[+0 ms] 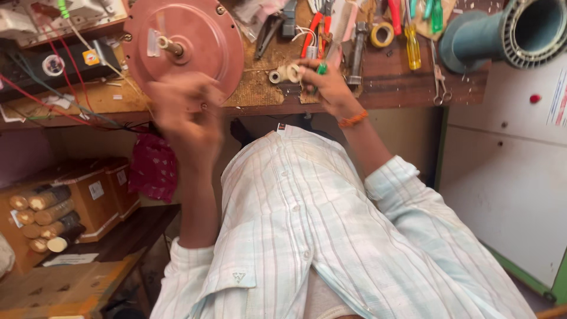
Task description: The person works on a reddish-brown circular electrical component, likely a fan motor housing, using a screwdriver to adjust internal parts and wires. They also handle a small white plastic piece and a metal component, manipulating them with their hands and tools on a cluttered workbench.
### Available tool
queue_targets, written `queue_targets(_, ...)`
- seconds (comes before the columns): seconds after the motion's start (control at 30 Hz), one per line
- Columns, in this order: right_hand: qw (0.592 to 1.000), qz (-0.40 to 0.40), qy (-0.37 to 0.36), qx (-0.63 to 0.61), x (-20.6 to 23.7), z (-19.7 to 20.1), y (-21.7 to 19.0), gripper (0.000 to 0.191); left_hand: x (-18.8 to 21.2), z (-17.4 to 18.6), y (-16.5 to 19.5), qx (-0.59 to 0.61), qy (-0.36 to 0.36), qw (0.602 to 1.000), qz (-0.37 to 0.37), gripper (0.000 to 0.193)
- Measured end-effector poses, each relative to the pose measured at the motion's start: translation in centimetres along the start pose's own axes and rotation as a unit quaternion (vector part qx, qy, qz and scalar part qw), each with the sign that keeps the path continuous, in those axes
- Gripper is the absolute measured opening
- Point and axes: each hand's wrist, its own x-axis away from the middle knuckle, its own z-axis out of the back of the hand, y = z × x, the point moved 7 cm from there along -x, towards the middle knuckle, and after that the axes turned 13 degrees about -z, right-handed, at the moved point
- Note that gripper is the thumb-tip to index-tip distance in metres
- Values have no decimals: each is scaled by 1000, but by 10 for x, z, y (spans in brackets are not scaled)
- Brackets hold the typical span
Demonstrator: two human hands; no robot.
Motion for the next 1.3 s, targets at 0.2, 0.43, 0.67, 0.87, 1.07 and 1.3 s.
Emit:
queue_targets(0.2,950,-104,-229,-188,63,-58,15,31,30,-63,26,214,-249,938,-116,54)
queue_targets(0.43,986,-56,-154,-34,81,-77,10,38,41,-55,16,197,-157,956,-153,32)
queue_targets(0.67,965,107,203,127,73,47,-13,16,27,42,-1,188,61,974,-111,54)
queue_targets(0.87,909,153,327,208,43,89,-34,15,25,82,-26,263,138,955,-23,50)
queue_targets(1.07,807,145,352,452,-30,43,-67,36,28,80,-27,221,146,964,-30,46)
queue_targets(1.3,773,190,363,484,-38,25,-73,22,32,90,-31,172,144,974,-34,43)
